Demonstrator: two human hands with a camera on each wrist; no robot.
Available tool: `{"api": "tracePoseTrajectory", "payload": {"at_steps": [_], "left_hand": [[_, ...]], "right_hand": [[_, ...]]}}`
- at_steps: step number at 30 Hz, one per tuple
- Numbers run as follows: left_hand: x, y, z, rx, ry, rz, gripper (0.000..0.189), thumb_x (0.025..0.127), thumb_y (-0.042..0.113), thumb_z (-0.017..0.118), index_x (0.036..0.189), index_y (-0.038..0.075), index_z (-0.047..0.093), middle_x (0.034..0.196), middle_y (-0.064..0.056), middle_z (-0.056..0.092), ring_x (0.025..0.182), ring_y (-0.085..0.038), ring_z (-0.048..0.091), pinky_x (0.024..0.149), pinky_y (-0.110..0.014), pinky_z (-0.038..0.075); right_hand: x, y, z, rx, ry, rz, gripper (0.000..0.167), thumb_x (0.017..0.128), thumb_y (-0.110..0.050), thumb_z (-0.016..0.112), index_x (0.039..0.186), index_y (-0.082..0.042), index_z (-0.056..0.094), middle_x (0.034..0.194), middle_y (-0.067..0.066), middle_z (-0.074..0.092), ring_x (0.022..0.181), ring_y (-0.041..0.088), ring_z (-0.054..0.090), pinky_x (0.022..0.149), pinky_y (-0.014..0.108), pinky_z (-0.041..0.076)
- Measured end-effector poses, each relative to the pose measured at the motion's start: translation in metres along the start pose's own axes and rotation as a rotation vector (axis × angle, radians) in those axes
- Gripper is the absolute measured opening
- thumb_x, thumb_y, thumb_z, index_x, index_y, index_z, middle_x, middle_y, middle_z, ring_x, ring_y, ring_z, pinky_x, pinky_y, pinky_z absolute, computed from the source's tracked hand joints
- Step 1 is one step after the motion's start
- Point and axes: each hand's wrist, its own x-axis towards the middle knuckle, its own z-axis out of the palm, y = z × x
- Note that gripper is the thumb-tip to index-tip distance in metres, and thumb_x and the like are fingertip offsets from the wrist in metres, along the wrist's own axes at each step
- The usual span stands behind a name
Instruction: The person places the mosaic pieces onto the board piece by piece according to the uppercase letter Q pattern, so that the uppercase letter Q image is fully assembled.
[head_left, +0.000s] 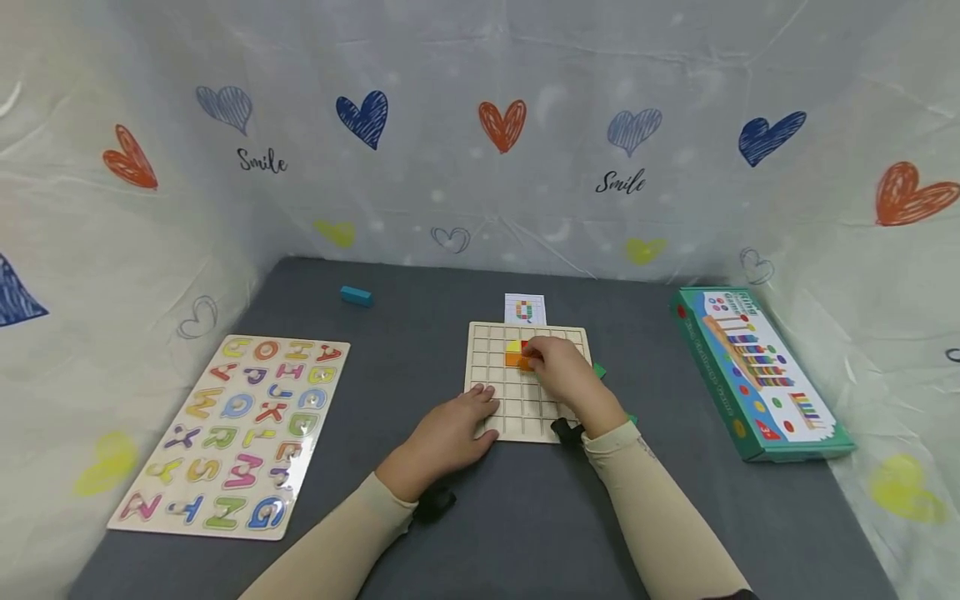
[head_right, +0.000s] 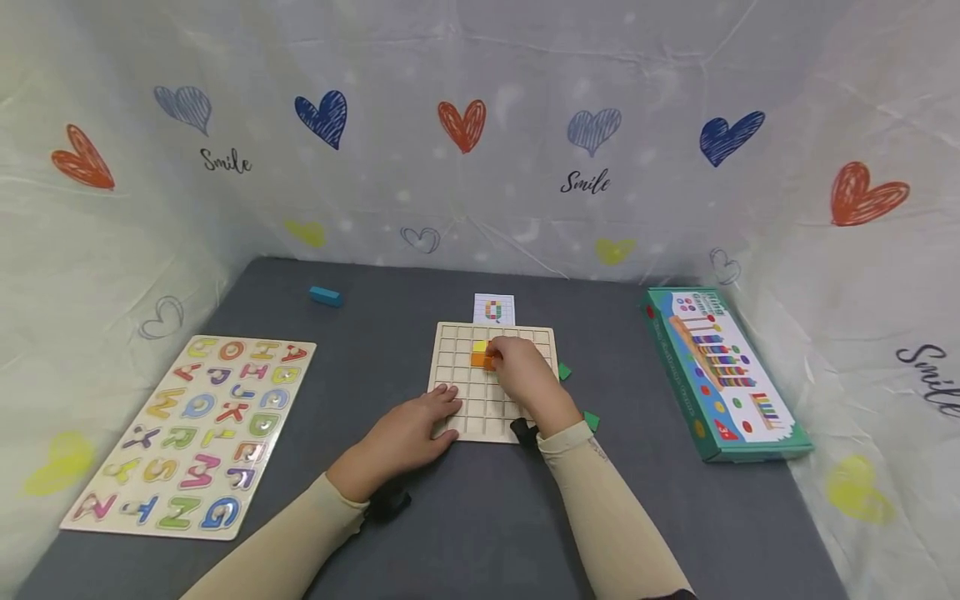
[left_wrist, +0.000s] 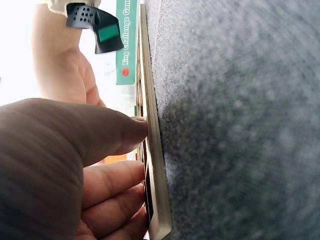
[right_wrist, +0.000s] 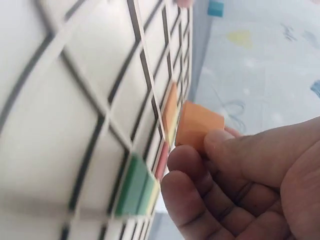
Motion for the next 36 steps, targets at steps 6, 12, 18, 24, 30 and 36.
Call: {"api": "tracePoseTrajectory", "payload": {"at_steps": [6,12,18,24,30,36], "left_hand": [[0.0,0.002,-0.001,0.0,0.01,0.008,0.054,0.105,0.033,0.074,0.152,0.01,0.065,0.166,-0.009,0.054,0.159,-0.027,0.046,0.124,-0.05,0.046],[0.0,0.003,-0.002,-0.008,0.013,0.007,0.054,0.105,0.033,0.074,0.152,0.009,0.066,0.166,-0.009,0.054,0.159,-0.026,0.046,0.125,-0.05,0.046],[0.0,0.003,-0.002,-0.007,0.007,-0.004,0.053,0.105,0.033,0.073,0.152,0.009,0.066,0.166,-0.008,0.054,0.16,-0.026,0.045,0.125,-0.05,0.046],[0.0,0.002,-0.002,-0.009,0.009,-0.001,0.053,0.105,0.032,0.074,0.152,0.009,0.066,0.166,-0.009,0.054,0.16,-0.026,0.046,0.125,-0.05,0.046],[0.0,0.003,-0.003,-0.013,0.012,-0.002,0.054,0.105,0.033,0.074,0.152,0.008,0.066,0.166,-0.009,0.055,0.159,-0.026,0.046,0.125,-0.05,0.045],[0.0,0.002,-0.003,-0.016,0.013,-0.001,0.053,0.104,0.032,0.074,0.151,0.008,0.066,0.165,-0.009,0.055,0.159,-0.026,0.046,0.125,-0.051,0.046]], "right_hand": [[0.009,-0.006,0.014,0.014,-0.014,-0.013,0.015,0.107,-0.002,0.065,0.115,-0.006,0.077,0.113,0.012,0.078,0.101,0.027,0.072,0.093,0.047,0.06],[0.01,-0.006,0.019,0.011,0.009,-0.007,0.013,0.105,-0.003,0.068,0.111,-0.007,0.079,0.113,0.011,0.077,0.101,0.026,0.071,0.093,0.046,0.06],[0.011,-0.006,0.021,-0.012,0.041,-0.015,0.01,0.104,-0.004,0.071,0.107,-0.008,0.08,0.109,0.011,0.073,0.098,0.027,0.069,0.091,0.045,0.06],[0.011,-0.006,0.022,-0.023,0.039,-0.009,0.011,0.104,-0.006,0.071,0.109,-0.007,0.081,0.11,0.012,0.074,0.099,0.027,0.069,0.092,0.046,0.06],[0.011,-0.005,0.023,-0.025,0.028,0.001,0.007,0.103,-0.008,0.075,0.108,-0.006,0.079,0.108,0.012,0.076,0.097,0.027,0.071,0.091,0.047,0.061],[0.01,-0.006,0.025,-0.018,0.018,0.016,0.004,0.102,-0.01,0.077,0.104,-0.007,0.077,0.105,0.011,0.076,0.093,0.026,0.07,0.089,0.046,0.061]]}}
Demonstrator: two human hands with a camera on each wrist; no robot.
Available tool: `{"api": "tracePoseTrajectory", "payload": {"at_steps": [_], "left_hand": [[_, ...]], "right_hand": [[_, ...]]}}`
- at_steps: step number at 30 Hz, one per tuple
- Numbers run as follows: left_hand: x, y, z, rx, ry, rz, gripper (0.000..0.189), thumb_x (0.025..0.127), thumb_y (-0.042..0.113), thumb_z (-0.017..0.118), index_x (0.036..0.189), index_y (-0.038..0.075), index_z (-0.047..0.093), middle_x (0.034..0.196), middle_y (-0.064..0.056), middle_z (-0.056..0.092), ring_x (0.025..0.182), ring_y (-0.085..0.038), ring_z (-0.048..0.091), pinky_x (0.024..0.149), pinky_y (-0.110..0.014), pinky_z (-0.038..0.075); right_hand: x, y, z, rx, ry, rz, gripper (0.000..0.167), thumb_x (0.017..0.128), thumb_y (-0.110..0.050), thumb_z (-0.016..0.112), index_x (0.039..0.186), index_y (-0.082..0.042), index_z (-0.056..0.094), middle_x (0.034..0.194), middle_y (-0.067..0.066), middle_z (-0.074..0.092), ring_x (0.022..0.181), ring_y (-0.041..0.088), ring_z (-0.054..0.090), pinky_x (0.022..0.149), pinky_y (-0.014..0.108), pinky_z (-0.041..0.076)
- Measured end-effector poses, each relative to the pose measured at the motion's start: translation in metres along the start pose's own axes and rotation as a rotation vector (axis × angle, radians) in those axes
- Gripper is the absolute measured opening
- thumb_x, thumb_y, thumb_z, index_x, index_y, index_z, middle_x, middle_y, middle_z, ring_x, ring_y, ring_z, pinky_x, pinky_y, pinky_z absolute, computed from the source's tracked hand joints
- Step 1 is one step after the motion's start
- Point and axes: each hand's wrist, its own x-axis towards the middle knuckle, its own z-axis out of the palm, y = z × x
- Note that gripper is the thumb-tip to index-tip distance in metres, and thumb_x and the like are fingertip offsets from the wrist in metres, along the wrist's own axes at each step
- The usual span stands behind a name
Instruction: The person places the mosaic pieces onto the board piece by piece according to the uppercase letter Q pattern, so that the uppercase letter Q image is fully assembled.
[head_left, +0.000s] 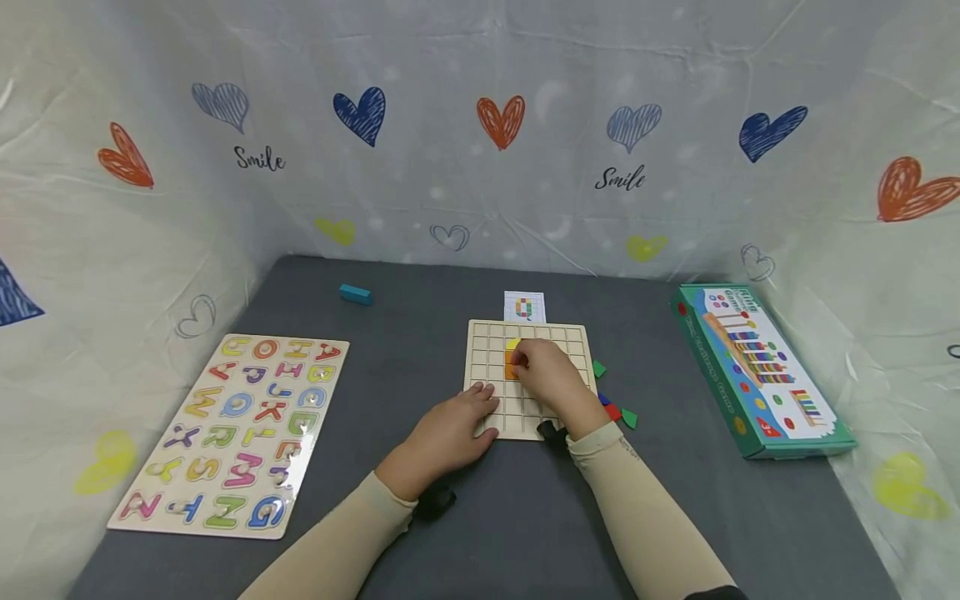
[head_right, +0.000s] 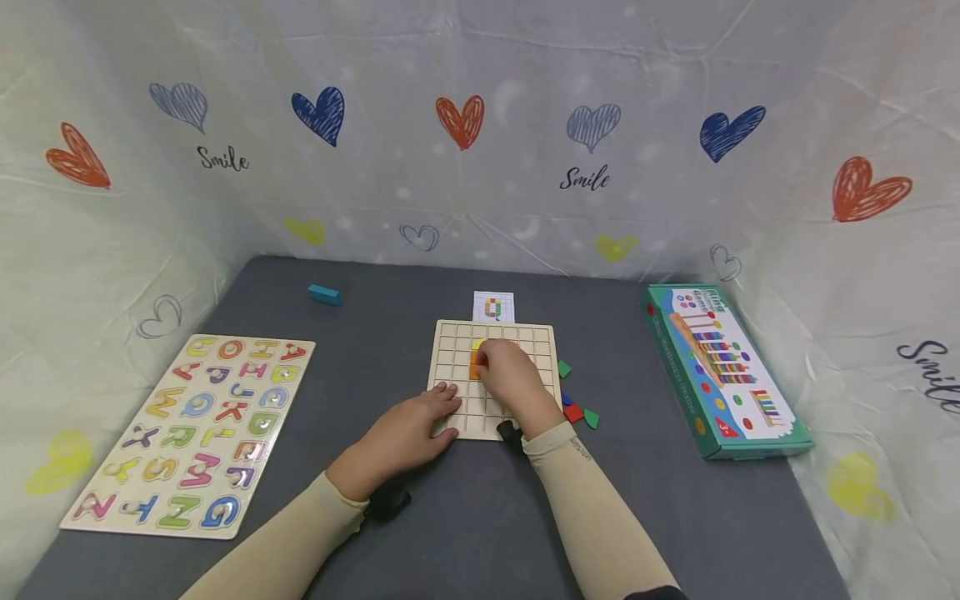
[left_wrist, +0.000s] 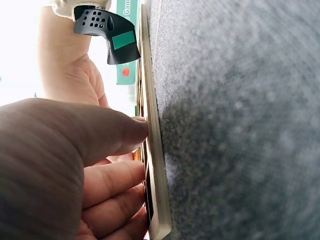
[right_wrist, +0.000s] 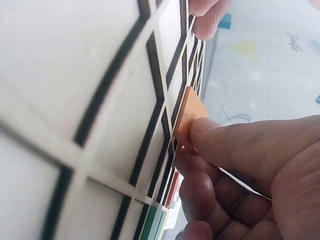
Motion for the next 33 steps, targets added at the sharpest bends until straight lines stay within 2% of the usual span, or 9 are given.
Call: {"api": "tracePoseTrajectory", "payload": {"at_steps": [7,15,22,25,28,33], "left_hand": [[0.0,-0.001,0.001,0.001,0.0,0.004,0.053,0.104,0.032,0.074,0.151,0.008,0.066,0.165,-0.009,0.055,0.159,-0.026,0.046,0.125,-0.05,0.046],[0.001,-0.001,0.001,-0.003,0.0,0.005,0.053,0.104,0.032,0.074,0.151,0.008,0.067,0.165,-0.009,0.055,0.159,-0.027,0.046,0.125,-0.05,0.046],[0.0,0.0,0.001,-0.006,-0.01,0.0,0.054,0.105,0.032,0.074,0.152,0.008,0.065,0.167,-0.008,0.053,0.16,-0.026,0.045,0.126,-0.05,0.045],[0.0,0.0,0.001,-0.004,-0.012,-0.002,0.055,0.105,0.032,0.074,0.153,0.008,0.064,0.167,-0.008,0.053,0.161,-0.026,0.044,0.126,-0.05,0.045],[0.0,0.0,0.001,-0.002,-0.01,0.001,0.055,0.105,0.032,0.074,0.153,0.008,0.064,0.167,-0.008,0.053,0.161,-0.026,0.044,0.126,-0.05,0.045],[-0.001,0.0,0.001,-0.001,-0.008,0.004,0.054,0.105,0.032,0.074,0.153,0.008,0.064,0.167,-0.008,0.053,0.16,-0.027,0.044,0.125,-0.051,0.045]], "right_hand": [[-0.001,-0.002,0.0,-0.018,-0.003,0.002,0.005,0.101,-0.01,0.078,0.103,-0.005,0.079,0.107,0.011,0.075,0.098,0.027,0.07,0.092,0.047,0.06],[-0.003,-0.002,-0.003,-0.026,-0.011,0.002,0.005,0.102,-0.011,0.077,0.099,-0.008,0.079,0.102,0.009,0.076,0.095,0.026,0.069,0.091,0.046,0.06],[-0.015,0.015,-0.028,0.028,0.072,0.041,0.007,0.105,-0.012,0.072,0.104,-0.008,0.078,0.107,0.01,0.075,0.092,0.026,0.065,0.085,0.046,0.057],[-0.022,0.033,-0.045,0.047,0.122,0.084,0.012,0.107,-0.013,0.068,0.11,-0.006,0.078,0.111,0.013,0.075,0.095,0.03,0.066,0.084,0.048,0.057],[-0.03,0.054,-0.058,0.051,0.146,0.165,0.019,0.109,-0.015,0.065,0.117,-0.002,0.077,0.115,0.018,0.074,0.099,0.034,0.067,0.086,0.051,0.058],[-0.04,0.084,-0.068,0.051,0.069,0.321,0.029,0.11,-0.018,0.063,0.127,0.004,0.072,0.121,0.024,0.072,0.103,0.039,0.069,0.088,0.055,0.059]]}}
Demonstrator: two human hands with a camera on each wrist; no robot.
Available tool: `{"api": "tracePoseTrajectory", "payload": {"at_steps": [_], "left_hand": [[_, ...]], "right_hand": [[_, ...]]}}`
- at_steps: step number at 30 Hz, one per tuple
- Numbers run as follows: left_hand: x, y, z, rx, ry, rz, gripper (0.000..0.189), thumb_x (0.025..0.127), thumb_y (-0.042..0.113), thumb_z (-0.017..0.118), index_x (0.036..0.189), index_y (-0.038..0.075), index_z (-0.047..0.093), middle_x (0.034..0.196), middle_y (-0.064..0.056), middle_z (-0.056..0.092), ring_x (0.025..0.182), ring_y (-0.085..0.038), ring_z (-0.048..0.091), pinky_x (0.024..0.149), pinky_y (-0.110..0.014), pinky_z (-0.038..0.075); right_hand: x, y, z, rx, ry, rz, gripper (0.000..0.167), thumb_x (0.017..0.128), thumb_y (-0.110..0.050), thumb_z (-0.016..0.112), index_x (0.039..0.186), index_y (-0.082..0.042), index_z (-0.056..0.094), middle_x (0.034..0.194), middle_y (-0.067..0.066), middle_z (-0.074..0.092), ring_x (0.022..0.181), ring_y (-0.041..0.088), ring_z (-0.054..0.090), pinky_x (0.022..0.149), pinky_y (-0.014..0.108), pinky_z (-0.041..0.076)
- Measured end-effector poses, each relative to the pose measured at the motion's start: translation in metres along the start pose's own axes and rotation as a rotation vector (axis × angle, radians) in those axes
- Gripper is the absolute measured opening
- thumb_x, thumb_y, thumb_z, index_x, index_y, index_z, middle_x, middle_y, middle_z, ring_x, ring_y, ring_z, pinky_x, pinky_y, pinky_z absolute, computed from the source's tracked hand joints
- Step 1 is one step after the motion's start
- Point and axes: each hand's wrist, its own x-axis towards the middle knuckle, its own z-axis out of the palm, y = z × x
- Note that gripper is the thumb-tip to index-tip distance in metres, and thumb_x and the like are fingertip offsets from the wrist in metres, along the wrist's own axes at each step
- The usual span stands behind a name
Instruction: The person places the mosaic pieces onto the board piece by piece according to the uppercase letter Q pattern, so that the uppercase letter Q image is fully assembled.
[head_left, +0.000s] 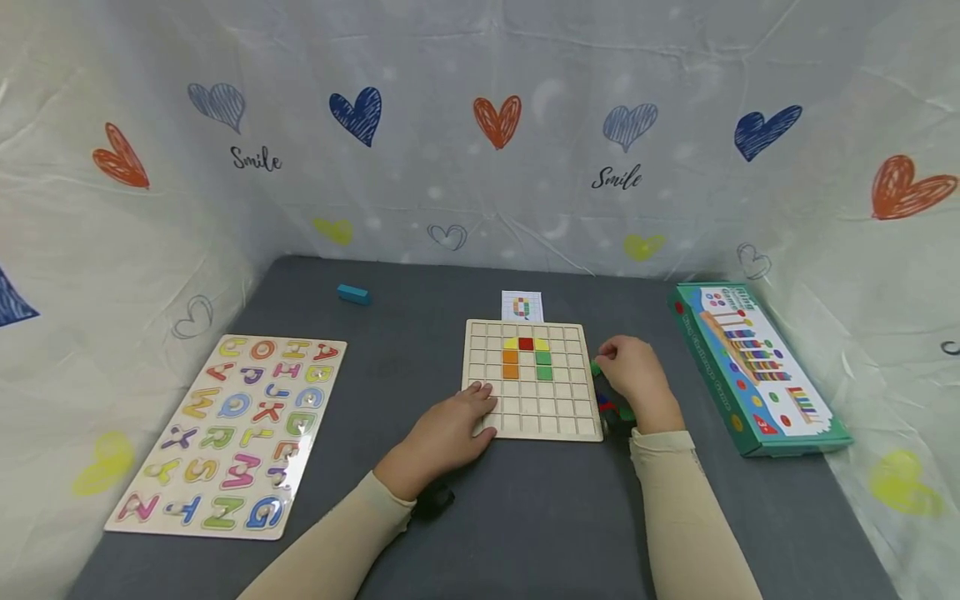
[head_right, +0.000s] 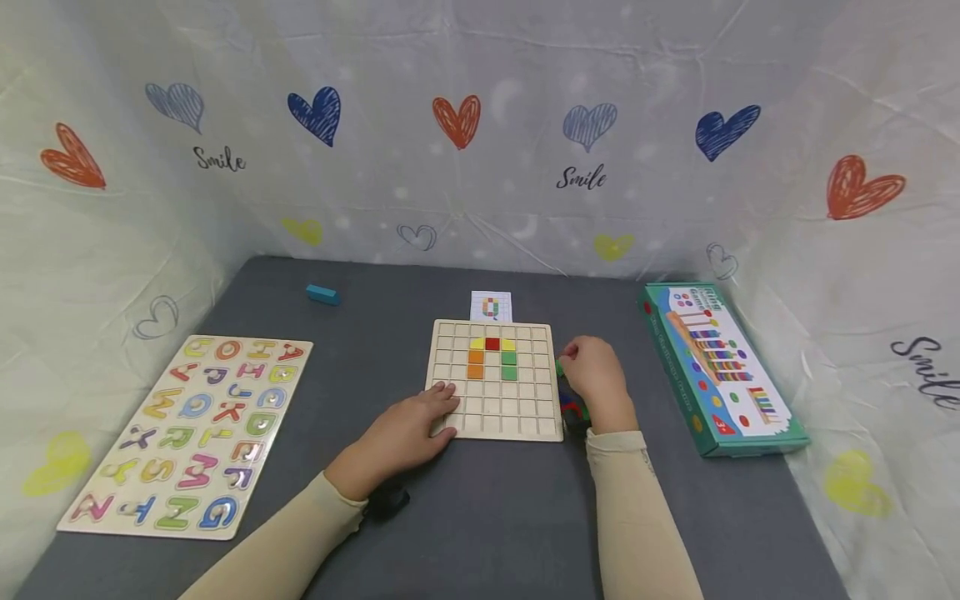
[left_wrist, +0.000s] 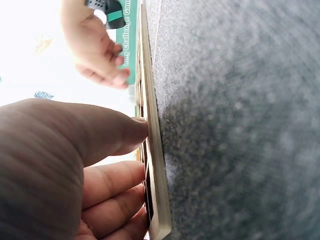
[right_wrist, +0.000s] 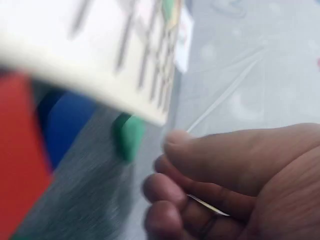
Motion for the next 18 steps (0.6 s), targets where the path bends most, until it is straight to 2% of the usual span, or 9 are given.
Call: {"api": "tracePoseTrajectory", "payload": {"at_steps": [4,12,18], "left_hand": [[0.0001,0.0002,-0.0002,0.003,0.002,-0.001,0.054,0.105,0.031,0.074,0.153,0.008,0.065,0.167,-0.008,0.054,0.16,-0.027,0.045,0.125,-0.051,0.046],[0.0001,-0.0001,0.0,-0.008,0.01,0.0,0.053,0.104,0.03,0.075,0.151,0.008,0.066,0.165,-0.008,0.055,0.159,-0.027,0.046,0.125,-0.051,0.046],[0.0004,0.0004,-0.0006,-0.008,0.004,-0.003,0.053,0.105,0.03,0.075,0.152,0.009,0.066,0.166,-0.008,0.054,0.16,-0.027,0.045,0.125,-0.052,0.046]], "right_hand": [[-0.0003,0.0089,0.0028,-0.009,-0.04,0.04,0.032,0.109,-0.018,0.065,0.128,0.006,0.072,0.12,0.026,0.072,0.099,0.038,0.07,0.086,0.053,0.06],[0.0001,0.0042,0.0091,-0.006,-0.042,0.065,0.028,0.108,-0.014,0.065,0.125,0.007,0.071,0.118,0.026,0.073,0.1,0.039,0.071,0.086,0.054,0.06],[-0.0014,0.0005,0.0089,-0.021,-0.047,0.108,0.031,0.107,-0.016,0.068,0.126,0.008,0.073,0.129,0.03,0.071,0.106,0.043,0.072,0.088,0.055,0.062]]}}
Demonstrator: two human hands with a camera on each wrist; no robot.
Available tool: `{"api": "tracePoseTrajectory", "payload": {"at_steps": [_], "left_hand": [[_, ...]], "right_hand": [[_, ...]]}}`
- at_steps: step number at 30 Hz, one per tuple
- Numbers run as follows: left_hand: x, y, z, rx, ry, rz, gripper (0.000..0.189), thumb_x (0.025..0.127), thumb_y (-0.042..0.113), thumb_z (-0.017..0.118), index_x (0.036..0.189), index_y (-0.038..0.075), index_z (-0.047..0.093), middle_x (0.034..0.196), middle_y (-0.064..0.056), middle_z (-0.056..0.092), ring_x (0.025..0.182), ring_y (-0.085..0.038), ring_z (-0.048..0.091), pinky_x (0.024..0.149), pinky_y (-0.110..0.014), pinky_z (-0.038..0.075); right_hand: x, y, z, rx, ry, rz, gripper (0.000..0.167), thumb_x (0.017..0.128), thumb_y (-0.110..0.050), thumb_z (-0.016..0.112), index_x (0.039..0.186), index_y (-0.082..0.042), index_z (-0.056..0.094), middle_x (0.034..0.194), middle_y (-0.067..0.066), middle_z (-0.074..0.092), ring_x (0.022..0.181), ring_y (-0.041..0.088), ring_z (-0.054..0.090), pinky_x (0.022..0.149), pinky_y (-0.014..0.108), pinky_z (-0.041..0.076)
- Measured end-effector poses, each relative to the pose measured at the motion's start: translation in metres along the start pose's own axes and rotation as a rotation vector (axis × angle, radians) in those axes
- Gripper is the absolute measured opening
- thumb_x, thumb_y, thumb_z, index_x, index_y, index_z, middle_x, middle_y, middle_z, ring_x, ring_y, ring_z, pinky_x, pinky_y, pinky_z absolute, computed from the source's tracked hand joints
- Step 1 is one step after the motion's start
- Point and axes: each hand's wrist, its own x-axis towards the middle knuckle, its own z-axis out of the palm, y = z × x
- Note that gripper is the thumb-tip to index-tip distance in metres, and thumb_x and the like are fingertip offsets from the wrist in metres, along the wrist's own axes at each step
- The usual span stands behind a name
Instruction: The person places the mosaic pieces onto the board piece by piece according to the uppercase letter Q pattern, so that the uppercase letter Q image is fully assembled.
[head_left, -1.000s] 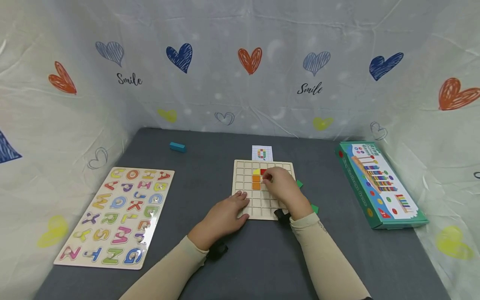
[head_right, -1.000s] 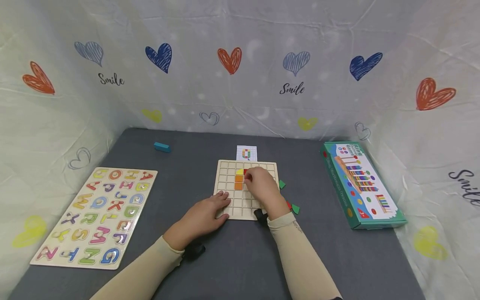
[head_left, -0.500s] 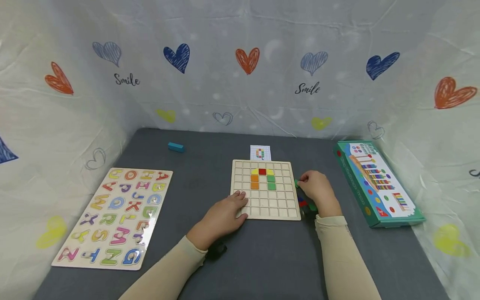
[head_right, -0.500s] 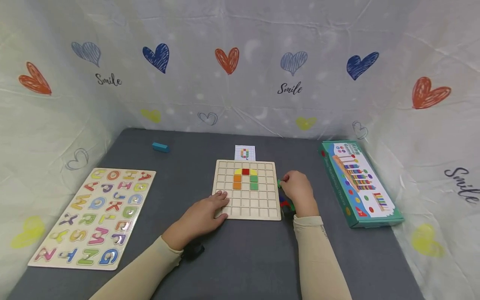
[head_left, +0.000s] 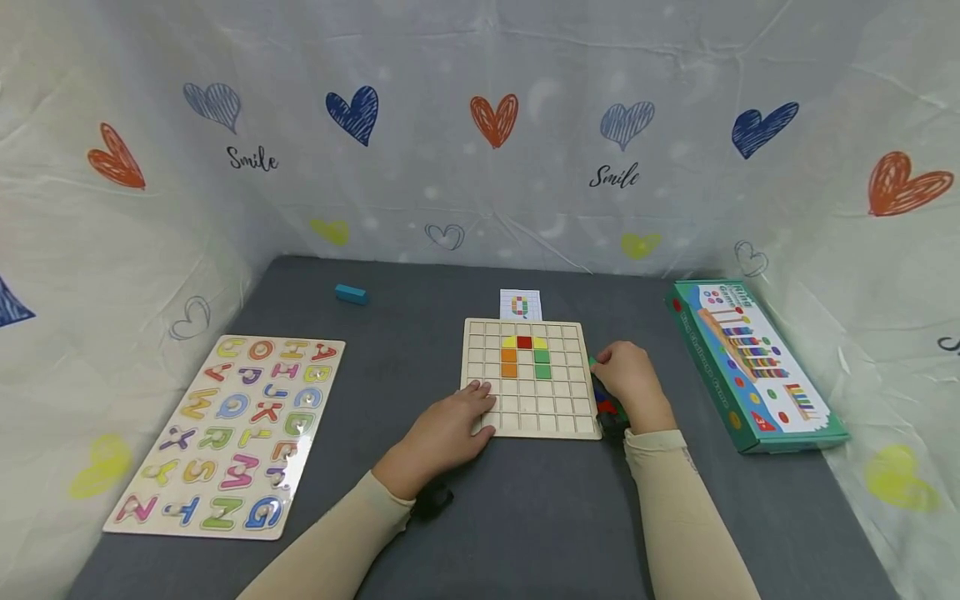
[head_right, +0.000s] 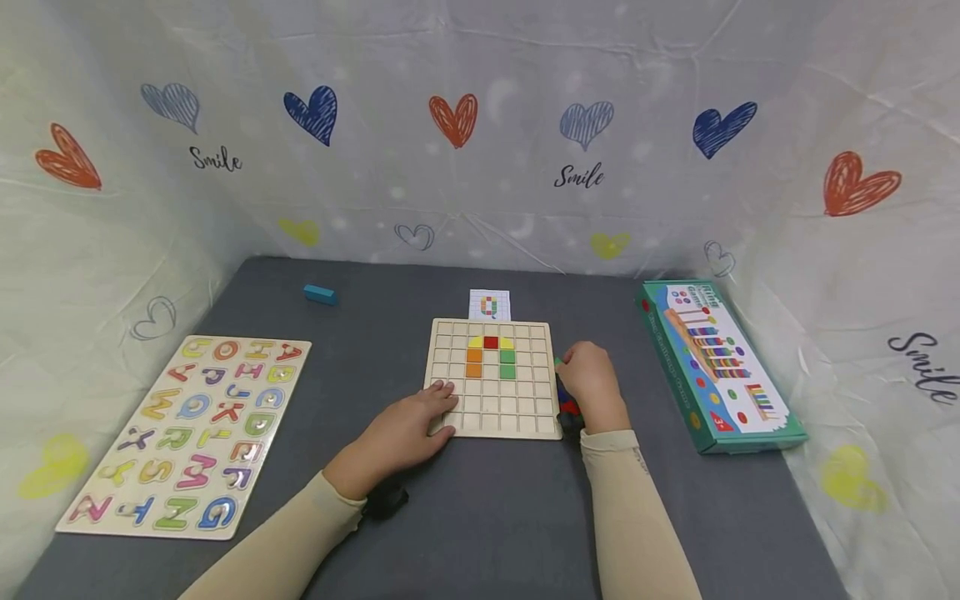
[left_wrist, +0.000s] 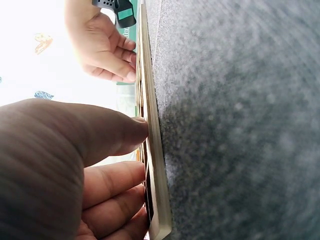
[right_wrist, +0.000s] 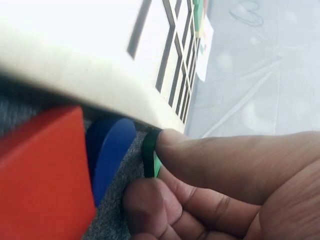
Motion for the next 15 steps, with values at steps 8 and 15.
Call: {"api": "tracePoseTrajectory", "payload": {"at_steps": [8,15], "left_hand": [[0.0002,0.0,-0.0006,0.005,-0.007,-0.004,0.054,0.105,0.031,0.074,0.153,0.009,0.065,0.167,-0.007,0.053,0.16,-0.026,0.044,0.125,-0.052,0.046],[-0.0005,0.001,-0.0021,-0.004,-0.006,-0.003,0.054,0.105,0.03,0.074,0.153,0.008,0.065,0.167,-0.009,0.053,0.16,-0.027,0.045,0.125,-0.051,0.045]], "right_hand": [[-0.0016,-0.0021,0.0001,-0.009,0.01,0.027,0.028,0.106,-0.017,0.07,0.12,0.007,0.072,0.126,0.031,0.071,0.1,0.041,0.071,0.085,0.054,0.061],[-0.0007,-0.002,0.0003,0.022,0.047,0.008,0.019,0.105,-0.015,0.072,0.109,0.003,0.071,0.116,0.026,0.072,0.091,0.036,0.068,0.078,0.048,0.058]]}}
